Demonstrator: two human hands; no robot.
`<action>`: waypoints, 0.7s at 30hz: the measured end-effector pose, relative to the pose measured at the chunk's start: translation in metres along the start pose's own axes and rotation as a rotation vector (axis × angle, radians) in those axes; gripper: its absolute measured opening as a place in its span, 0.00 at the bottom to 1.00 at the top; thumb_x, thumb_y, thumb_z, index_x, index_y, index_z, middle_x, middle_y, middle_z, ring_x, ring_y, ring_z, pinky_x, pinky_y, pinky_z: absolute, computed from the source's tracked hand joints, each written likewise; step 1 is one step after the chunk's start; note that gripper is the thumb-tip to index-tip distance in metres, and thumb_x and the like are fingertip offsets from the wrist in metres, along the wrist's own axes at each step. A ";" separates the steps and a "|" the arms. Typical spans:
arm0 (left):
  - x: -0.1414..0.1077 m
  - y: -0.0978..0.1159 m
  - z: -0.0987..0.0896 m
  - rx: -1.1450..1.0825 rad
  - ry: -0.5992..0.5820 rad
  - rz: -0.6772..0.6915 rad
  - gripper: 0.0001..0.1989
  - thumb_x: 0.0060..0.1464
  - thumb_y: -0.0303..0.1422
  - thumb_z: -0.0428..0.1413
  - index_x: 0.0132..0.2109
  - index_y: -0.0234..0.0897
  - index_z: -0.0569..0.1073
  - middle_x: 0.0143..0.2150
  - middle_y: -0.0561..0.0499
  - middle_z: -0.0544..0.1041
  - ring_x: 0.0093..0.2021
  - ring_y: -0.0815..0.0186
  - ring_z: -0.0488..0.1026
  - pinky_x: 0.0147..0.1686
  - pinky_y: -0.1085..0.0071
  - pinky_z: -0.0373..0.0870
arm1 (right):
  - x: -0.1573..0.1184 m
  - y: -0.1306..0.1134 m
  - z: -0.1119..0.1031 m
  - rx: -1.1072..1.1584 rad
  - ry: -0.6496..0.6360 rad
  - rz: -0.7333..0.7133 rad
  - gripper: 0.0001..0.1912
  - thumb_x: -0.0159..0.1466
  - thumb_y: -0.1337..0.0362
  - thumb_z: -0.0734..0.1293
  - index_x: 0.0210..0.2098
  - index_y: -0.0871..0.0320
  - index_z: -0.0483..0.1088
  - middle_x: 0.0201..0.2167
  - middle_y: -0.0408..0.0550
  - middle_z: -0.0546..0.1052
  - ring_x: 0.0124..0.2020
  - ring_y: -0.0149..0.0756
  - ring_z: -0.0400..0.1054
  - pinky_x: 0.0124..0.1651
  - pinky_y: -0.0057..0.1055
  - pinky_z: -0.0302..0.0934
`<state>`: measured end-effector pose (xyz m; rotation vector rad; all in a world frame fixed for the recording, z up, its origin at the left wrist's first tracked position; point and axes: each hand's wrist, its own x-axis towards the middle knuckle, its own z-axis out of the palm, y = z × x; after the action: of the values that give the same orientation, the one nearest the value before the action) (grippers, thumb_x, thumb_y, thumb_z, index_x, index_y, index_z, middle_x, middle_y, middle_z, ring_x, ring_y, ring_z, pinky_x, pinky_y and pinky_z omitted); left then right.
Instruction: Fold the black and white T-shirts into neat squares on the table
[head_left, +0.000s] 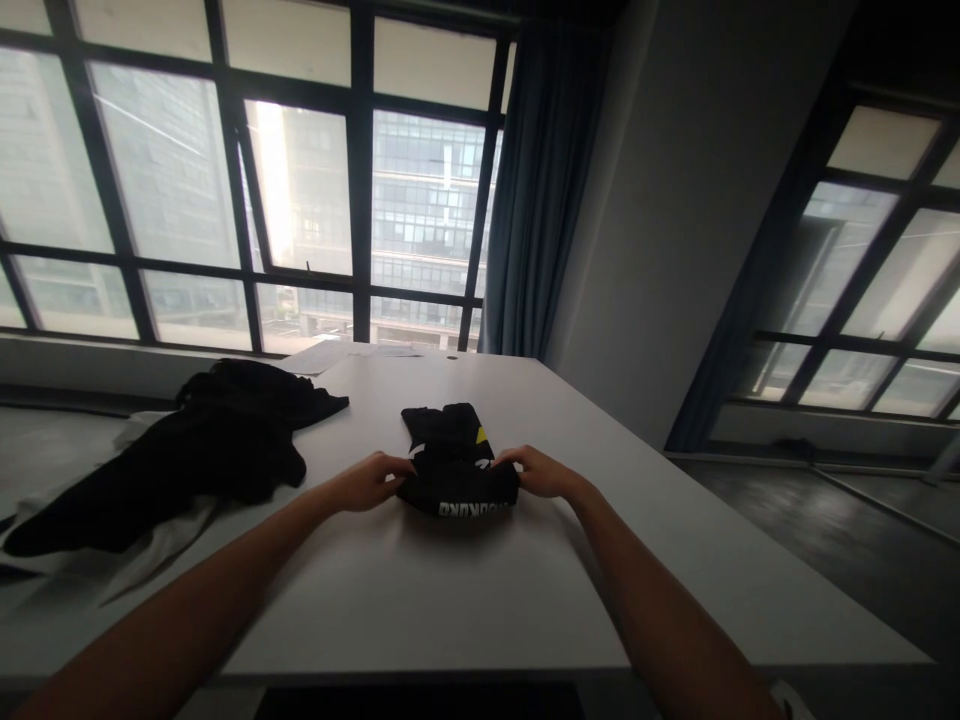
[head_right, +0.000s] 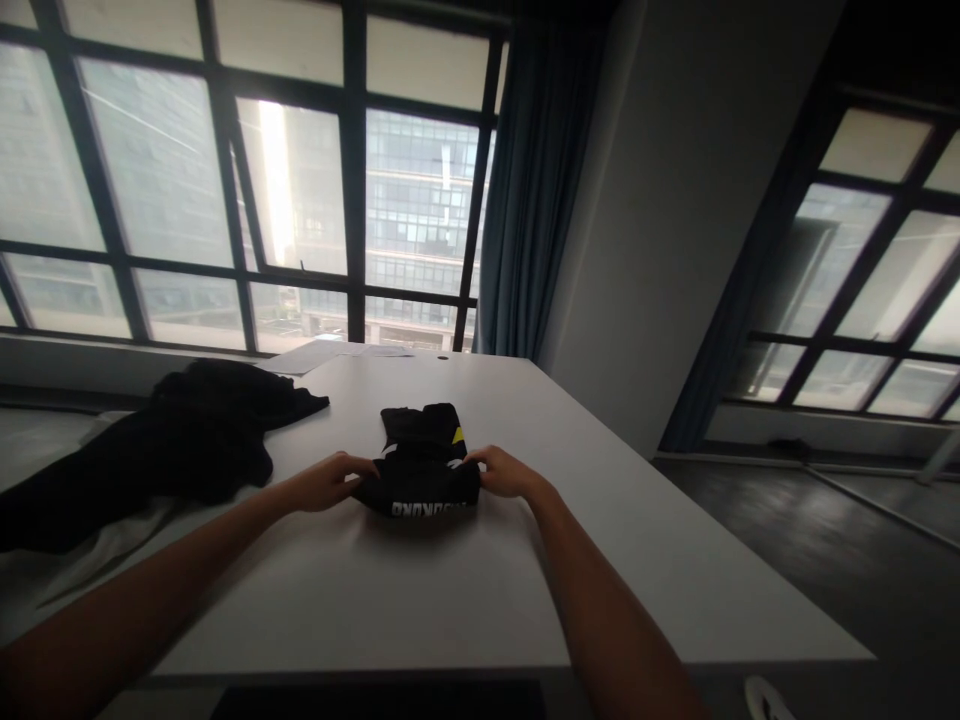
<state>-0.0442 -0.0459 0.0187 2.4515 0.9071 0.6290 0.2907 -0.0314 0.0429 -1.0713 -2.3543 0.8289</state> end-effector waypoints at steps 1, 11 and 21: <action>-0.001 0.003 -0.004 -0.091 -0.010 -0.008 0.10 0.58 0.34 0.53 0.39 0.36 0.78 0.34 0.50 0.80 0.34 0.63 0.75 0.38 0.69 0.71 | -0.001 -0.002 -0.001 0.079 -0.041 0.010 0.13 0.59 0.60 0.67 0.38 0.61 0.79 0.37 0.50 0.80 0.41 0.42 0.73 0.50 0.41 0.67; 0.023 -0.026 -0.003 -0.358 0.453 -0.507 0.34 0.58 0.50 0.53 0.64 0.31 0.64 0.55 0.36 0.77 0.44 0.54 0.79 0.47 0.58 0.75 | 0.048 0.019 0.027 0.151 0.456 0.427 0.34 0.66 0.46 0.62 0.62 0.65 0.64 0.47 0.58 0.79 0.48 0.46 0.73 0.50 0.38 0.67; 0.022 -0.012 0.045 0.337 0.118 -0.170 0.33 0.65 0.51 0.40 0.68 0.37 0.62 0.72 0.45 0.58 0.71 0.54 0.52 0.69 0.54 0.49 | 0.044 -0.004 0.067 -0.444 0.234 0.239 0.35 0.70 0.46 0.54 0.69 0.60 0.55 0.71 0.57 0.54 0.71 0.45 0.46 0.70 0.44 0.41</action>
<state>-0.0099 -0.0341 -0.0181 2.6083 1.3496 0.6058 0.2226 -0.0217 0.0023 -1.5566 -2.2883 0.2297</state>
